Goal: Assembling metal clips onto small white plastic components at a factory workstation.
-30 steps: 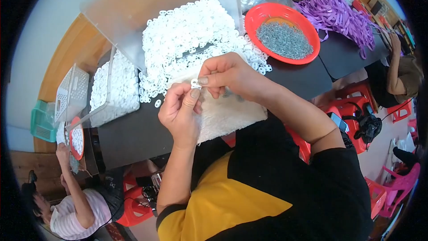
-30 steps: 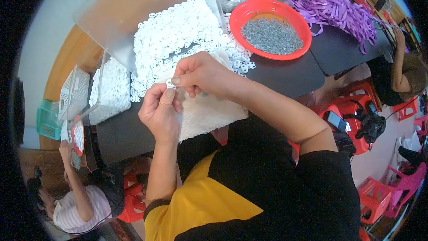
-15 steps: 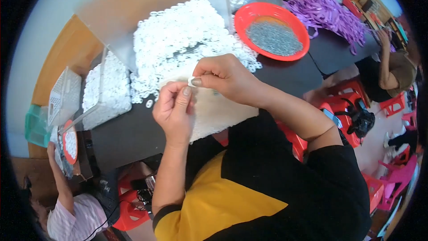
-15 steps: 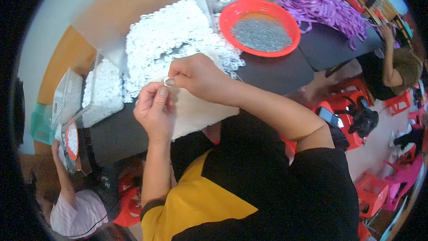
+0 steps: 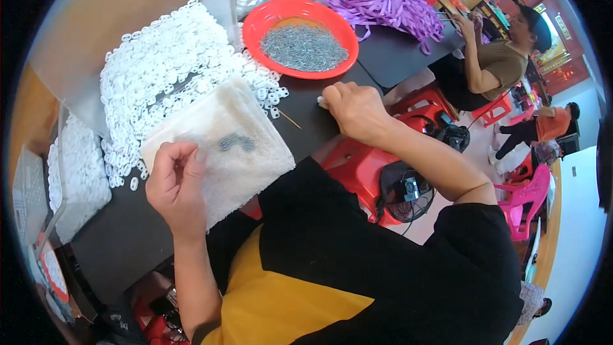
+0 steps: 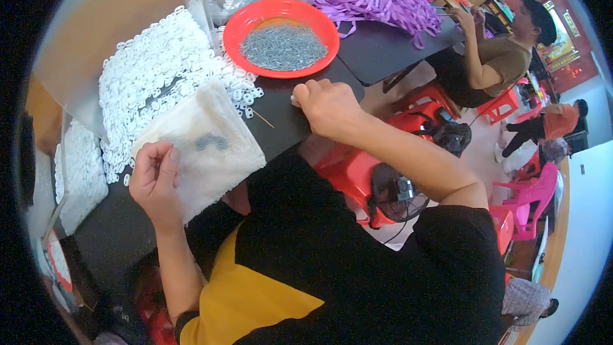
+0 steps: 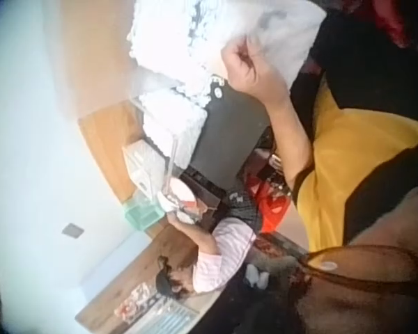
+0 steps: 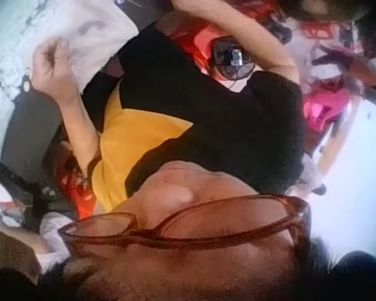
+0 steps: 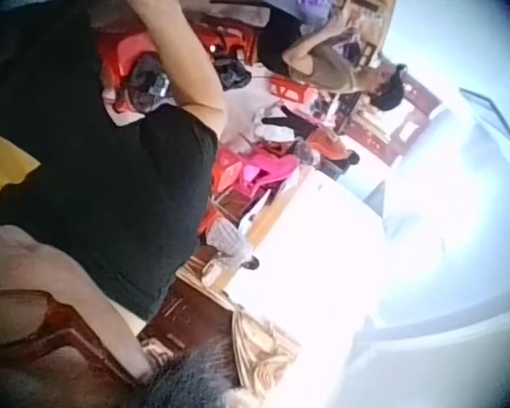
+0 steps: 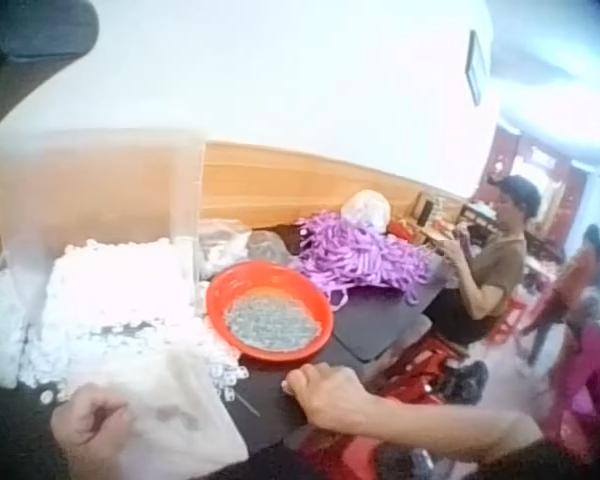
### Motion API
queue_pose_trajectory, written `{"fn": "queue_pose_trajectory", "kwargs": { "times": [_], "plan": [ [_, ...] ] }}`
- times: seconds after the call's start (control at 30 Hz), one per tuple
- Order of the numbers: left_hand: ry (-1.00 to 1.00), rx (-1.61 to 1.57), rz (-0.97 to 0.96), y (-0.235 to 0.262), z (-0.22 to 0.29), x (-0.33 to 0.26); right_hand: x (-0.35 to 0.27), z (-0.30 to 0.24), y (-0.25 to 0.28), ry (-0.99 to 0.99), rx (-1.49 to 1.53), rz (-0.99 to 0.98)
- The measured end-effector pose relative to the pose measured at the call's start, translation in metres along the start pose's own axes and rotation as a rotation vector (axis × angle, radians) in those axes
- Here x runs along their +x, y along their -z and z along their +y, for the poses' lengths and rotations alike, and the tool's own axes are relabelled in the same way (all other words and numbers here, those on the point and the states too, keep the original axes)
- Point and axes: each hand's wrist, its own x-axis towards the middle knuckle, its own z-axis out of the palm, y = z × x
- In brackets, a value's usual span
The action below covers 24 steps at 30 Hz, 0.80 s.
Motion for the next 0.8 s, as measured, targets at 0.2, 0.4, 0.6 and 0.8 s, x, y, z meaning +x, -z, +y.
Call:
{"fn": "queue_pose_trajectory", "kwargs": {
  "times": [0.2,0.4,0.6,0.8],
  "plan": [
    [0.055,0.024,-0.014,-0.005,0.002,0.000,0.006,0.007,0.010,0.021,0.021,-0.155],
    [0.030,0.066,-0.038,0.001,0.006,-0.001,0.012,0.006,0.011,0.081,0.036,-0.185],
    [-0.004,0.101,-0.048,-0.002,0.001,0.001,0.015,0.013,0.011,0.063,0.087,-0.235],
    [0.060,0.062,-0.062,-0.001,0.005,0.001,0.018,0.008,0.014,0.072,0.038,-0.255]
  ]
}}
